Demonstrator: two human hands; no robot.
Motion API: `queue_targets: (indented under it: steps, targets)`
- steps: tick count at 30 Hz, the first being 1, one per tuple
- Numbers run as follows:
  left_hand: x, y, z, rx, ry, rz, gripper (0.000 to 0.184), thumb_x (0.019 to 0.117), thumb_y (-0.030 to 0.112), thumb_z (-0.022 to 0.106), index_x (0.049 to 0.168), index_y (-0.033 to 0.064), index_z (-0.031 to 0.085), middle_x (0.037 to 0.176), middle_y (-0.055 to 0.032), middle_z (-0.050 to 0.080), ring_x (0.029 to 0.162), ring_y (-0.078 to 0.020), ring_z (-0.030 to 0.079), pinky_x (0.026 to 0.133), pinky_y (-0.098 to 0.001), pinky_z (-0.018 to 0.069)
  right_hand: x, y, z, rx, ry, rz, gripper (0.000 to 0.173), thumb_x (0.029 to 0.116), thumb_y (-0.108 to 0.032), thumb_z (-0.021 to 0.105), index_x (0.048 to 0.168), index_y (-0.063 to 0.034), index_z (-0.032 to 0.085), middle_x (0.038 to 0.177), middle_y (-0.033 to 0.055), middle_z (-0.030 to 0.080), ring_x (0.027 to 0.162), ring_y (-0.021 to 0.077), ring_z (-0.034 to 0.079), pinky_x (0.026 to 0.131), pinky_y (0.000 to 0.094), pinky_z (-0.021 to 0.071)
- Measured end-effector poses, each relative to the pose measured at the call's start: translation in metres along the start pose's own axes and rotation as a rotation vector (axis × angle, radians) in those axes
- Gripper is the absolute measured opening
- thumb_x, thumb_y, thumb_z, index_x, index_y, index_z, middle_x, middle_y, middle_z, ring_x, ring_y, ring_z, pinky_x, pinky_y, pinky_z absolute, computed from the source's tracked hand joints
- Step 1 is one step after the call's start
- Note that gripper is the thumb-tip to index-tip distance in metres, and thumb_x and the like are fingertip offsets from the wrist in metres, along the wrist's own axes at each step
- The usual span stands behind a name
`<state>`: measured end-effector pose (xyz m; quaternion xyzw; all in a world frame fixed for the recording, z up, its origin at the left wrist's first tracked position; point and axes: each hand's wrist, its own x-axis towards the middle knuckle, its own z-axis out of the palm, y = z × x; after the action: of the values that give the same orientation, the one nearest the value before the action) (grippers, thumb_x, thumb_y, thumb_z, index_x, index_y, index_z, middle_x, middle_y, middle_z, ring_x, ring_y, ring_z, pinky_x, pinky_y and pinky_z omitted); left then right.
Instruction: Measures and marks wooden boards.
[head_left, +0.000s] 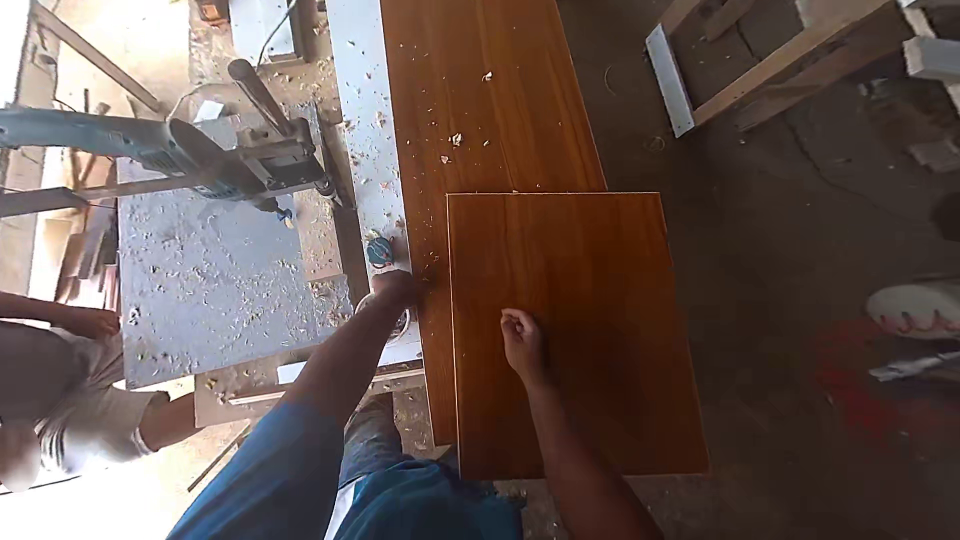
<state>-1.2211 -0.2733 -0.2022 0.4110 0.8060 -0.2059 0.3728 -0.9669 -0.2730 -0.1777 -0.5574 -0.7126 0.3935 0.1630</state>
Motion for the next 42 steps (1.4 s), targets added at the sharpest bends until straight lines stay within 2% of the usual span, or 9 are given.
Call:
queue_targets:
  steps: [8,14,18,21,29,33,37,40,42]
  targets:
    - [0.005,-0.049,-0.029,-0.370,0.143,0.285,0.023,0.1009,0.022,0.057,0.106,0.0041,0.070,0.106,-0.0235,0.070,0.101,-0.0439,0.068,0.080,-0.0674,0.0528,0.094,-0.140,0.089,0.073,-0.216,0.117,0.034,0.1075,-0.017,0.051,0.137,-0.0027,0.060,0.130,0.0191,0.066,0.114,0.0313,0.067,0.099,0.0509,0.0528]
    - [-0.012,-0.089,-0.014,-1.068,0.118,0.436,0.027,0.1040,0.028,0.059,0.107,0.0053,0.073,0.088,-0.0077,0.072,0.075,-0.0171,0.067,0.074,-0.0405,0.0564,0.048,-0.144,0.120,0.156,-0.408,0.151,0.044,0.1073,-0.012,0.045,0.151,-0.0070,0.047,0.127,0.0194,0.066,0.112,0.0277,0.068,0.101,0.0458,0.0531]
    - [0.011,-0.098,-0.027,-0.646,0.346,0.366,0.052,0.0918,0.037,0.076,0.130,0.0027,0.065,0.140,-0.0232,0.057,0.129,-0.0397,0.055,0.106,-0.0573,0.0463,0.017,-0.123,0.112,0.103,-0.407,0.293,0.035,0.1076,-0.016,0.041,0.133,-0.0015,0.060,0.125,0.0200,0.066,0.117,0.0291,0.063,0.102,0.0478,0.0486]
    - [0.059,-0.095,-0.034,-0.238,0.270,0.208,0.094,0.0824,0.050,0.081,0.155,0.0078,0.039,0.165,-0.0271,0.023,0.143,-0.0501,0.037,0.105,-0.0642,0.0462,-0.019,-0.100,0.109,0.126,-0.398,0.413,0.034,0.1086,-0.026,0.045,0.125,-0.0007,0.062,0.113,0.0199,0.066,0.103,0.0298,0.066,0.093,0.0494,0.0512]
    - [0.040,-0.098,-0.041,-0.328,0.328,0.416,0.073,0.0822,0.045,0.084,0.129,-0.0017,0.054,0.115,-0.0209,0.069,0.106,-0.0334,0.069,0.094,-0.0555,0.0552,-0.085,-0.087,0.094,0.271,-0.316,0.497,0.041,0.1042,-0.042,0.054,0.113,-0.0036,0.064,0.098,0.0142,0.064,0.091,0.0268,0.063,0.084,0.0503,0.0502]
    - [-0.023,-0.092,0.004,-0.440,-0.099,0.837,0.065,0.0911,0.029,0.073,0.140,-0.0049,0.047,0.103,-0.0159,0.071,0.089,-0.0220,0.072,0.085,-0.0440,0.0607,-0.110,-0.082,0.096,0.592,-0.155,0.439,0.051,0.1055,-0.042,0.055,0.142,-0.0056,0.054,0.118,0.0161,0.068,0.102,0.0214,0.067,0.095,0.0424,0.0534]
    - [-0.060,-0.080,0.055,-0.245,-0.703,0.857,0.044,0.1008,0.034,0.049,0.130,0.0030,0.059,0.089,-0.0029,0.068,0.069,-0.0105,0.063,0.062,-0.0309,0.0547,-0.145,-0.066,0.119,0.692,-0.007,0.442,0.044,0.1041,-0.034,0.059,0.132,0.0001,0.058,0.107,0.0154,0.068,0.092,0.0193,0.066,0.089,0.0396,0.0546]
    - [-0.058,-0.074,0.077,-0.055,-0.832,0.805,0.038,0.1051,0.033,0.048,0.122,0.0009,0.061,0.090,-0.0066,0.067,0.073,-0.0140,0.064,0.068,-0.0353,0.0568,-0.175,-0.058,0.125,0.650,0.035,0.538,0.044,0.1008,-0.033,0.064,0.129,0.0000,0.059,0.097,0.0117,0.065,0.082,0.0170,0.061,0.081,0.0369,0.0529]
    - [-0.060,-0.070,0.091,0.051,-0.848,0.793,0.036,0.1053,0.033,0.051,0.114,0.0004,0.062,0.093,-0.0081,0.066,0.080,-0.0154,0.063,0.076,-0.0379,0.0547,-0.194,-0.064,0.120,0.517,0.111,0.680,0.055,0.0986,-0.035,0.067,0.139,-0.0007,0.055,0.113,0.0181,0.067,0.099,0.0268,0.065,0.093,0.0456,0.0534]
